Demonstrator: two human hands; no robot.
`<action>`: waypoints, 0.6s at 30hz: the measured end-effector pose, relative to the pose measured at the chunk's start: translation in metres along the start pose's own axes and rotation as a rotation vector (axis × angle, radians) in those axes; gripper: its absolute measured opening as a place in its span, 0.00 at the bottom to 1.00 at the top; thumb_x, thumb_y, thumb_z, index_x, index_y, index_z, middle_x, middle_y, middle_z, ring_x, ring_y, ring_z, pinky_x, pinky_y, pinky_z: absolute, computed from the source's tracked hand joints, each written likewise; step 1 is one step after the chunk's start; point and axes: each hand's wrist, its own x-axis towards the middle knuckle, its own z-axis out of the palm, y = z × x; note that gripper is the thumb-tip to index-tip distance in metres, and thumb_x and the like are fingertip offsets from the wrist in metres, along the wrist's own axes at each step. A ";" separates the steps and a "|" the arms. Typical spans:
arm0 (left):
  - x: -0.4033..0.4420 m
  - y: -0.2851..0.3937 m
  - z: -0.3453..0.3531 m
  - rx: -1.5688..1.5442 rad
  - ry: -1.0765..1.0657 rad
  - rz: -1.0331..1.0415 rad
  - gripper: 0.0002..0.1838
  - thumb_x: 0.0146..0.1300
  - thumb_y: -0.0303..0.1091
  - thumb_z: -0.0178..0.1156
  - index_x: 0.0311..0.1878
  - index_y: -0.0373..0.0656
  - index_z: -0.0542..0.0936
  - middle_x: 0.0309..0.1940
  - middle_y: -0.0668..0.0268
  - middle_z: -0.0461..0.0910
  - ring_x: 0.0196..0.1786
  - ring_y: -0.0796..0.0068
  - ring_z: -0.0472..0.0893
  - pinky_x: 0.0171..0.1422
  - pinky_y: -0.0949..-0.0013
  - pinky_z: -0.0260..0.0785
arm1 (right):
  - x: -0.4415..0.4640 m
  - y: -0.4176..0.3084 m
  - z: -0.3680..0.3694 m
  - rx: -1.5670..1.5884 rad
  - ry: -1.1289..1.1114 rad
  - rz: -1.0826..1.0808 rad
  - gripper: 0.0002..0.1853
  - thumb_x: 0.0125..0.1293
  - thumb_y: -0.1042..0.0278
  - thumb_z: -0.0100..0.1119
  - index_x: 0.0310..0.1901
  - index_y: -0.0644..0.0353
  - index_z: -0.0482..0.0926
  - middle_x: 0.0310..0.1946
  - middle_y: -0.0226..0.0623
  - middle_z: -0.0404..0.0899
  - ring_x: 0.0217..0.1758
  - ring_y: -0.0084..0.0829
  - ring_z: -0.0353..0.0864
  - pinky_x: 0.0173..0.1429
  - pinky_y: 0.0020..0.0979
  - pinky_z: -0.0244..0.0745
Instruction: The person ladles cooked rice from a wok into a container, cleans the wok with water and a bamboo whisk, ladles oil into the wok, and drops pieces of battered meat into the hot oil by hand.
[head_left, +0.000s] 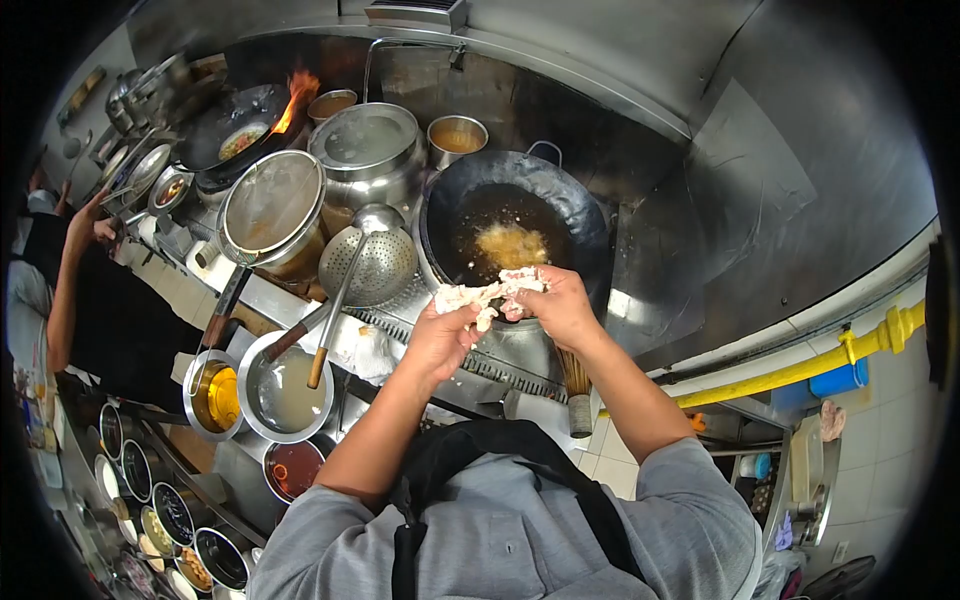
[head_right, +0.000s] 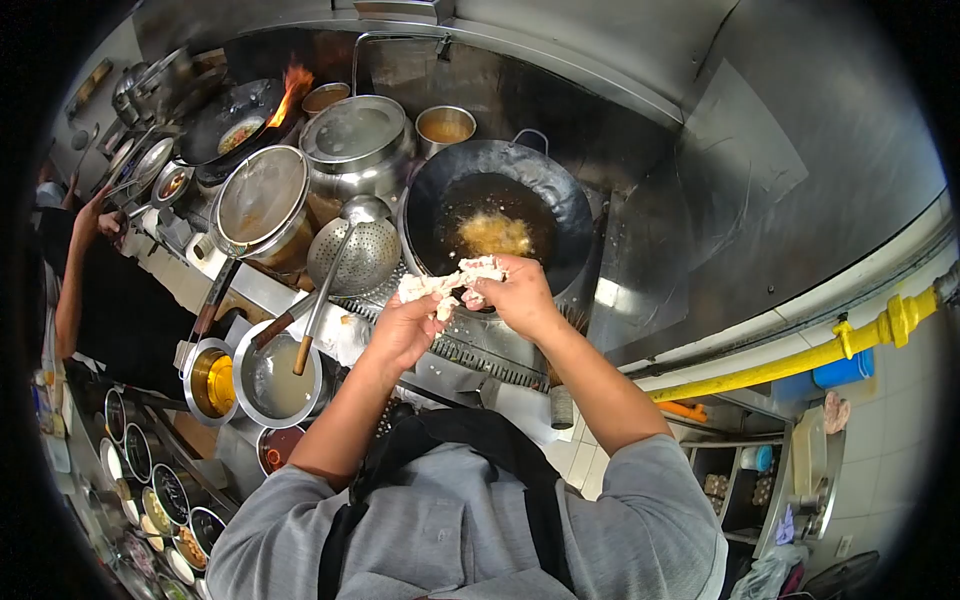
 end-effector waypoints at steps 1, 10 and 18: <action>0.000 0.000 -0.002 0.000 -0.001 0.001 0.16 0.60 0.18 0.56 0.51 0.41 0.71 0.43 0.63 0.79 0.44 0.71 0.80 0.44 0.70 0.76 | 0.000 -0.001 -0.002 -0.035 -0.002 -0.013 0.14 0.59 0.87 0.52 0.48 0.72 0.76 0.37 0.42 0.82 0.33 0.27 0.82 0.37 0.27 0.80; -0.002 0.015 -0.015 0.065 0.039 0.069 0.14 0.57 0.16 0.55 0.47 0.38 0.72 0.40 0.63 0.79 0.41 0.72 0.79 0.42 0.70 0.73 | 0.005 -0.032 -0.057 0.912 -0.032 -0.148 0.16 0.63 0.80 0.45 0.53 0.65 0.71 0.39 0.41 0.77 0.41 0.34 0.79 0.44 0.33 0.77; -0.010 0.022 0.002 -0.097 0.152 0.033 0.11 0.65 0.38 0.54 0.44 0.41 0.73 0.36 0.60 0.79 0.37 0.66 0.81 0.43 0.64 0.76 | 0.021 0.005 -0.055 0.580 0.145 0.036 0.10 0.68 0.76 0.47 0.49 0.64 0.72 0.41 0.41 0.77 0.42 0.32 0.81 0.44 0.28 0.80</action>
